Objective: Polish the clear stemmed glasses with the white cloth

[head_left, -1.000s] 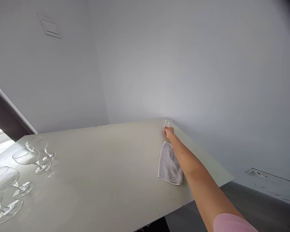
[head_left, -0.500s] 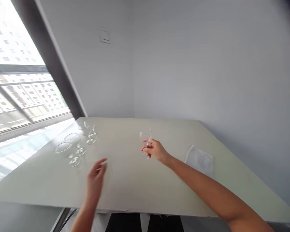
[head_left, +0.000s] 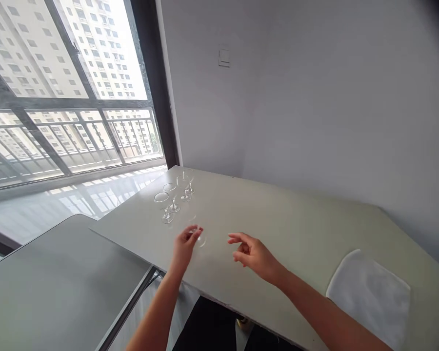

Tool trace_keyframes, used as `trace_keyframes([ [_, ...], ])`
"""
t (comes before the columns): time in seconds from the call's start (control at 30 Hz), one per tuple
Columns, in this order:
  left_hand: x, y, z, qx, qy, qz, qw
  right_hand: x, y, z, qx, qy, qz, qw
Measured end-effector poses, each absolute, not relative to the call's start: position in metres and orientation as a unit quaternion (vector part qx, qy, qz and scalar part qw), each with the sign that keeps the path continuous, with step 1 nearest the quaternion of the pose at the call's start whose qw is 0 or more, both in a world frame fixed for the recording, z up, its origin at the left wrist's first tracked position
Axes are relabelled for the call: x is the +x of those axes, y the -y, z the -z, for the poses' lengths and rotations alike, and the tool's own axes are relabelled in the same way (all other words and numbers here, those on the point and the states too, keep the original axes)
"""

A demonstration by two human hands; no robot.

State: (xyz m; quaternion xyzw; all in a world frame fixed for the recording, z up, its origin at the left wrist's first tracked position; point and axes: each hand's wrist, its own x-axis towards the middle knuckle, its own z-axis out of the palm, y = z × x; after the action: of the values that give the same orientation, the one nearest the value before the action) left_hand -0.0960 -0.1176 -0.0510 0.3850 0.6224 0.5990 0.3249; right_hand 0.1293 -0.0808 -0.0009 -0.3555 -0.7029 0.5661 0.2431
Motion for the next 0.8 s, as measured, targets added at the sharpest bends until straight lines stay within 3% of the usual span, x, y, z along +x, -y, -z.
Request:
trace_keyframes([
  [0.2,-0.18,0.129,0.05,0.325,-0.744,-0.552,0.189,0.213,0.068,-0.003,-0.468,0.641,-0.537,0.287],
  [0.47,-0.214,0.133,0.065,0.294,-0.792,-0.519,0.131,0.323,0.078,0.028,-0.602,0.525,-0.472,0.374],
  [0.67,-0.214,0.126,0.066,0.32,-0.806,-0.483,0.124,0.38,0.089,0.043,-0.755,0.524,-0.164,0.358],
  [0.8,-0.193,0.132,0.062,0.27,-0.827,-0.487,-0.082,0.392,0.087,0.067,-0.73,0.609,-0.055,0.307],
])
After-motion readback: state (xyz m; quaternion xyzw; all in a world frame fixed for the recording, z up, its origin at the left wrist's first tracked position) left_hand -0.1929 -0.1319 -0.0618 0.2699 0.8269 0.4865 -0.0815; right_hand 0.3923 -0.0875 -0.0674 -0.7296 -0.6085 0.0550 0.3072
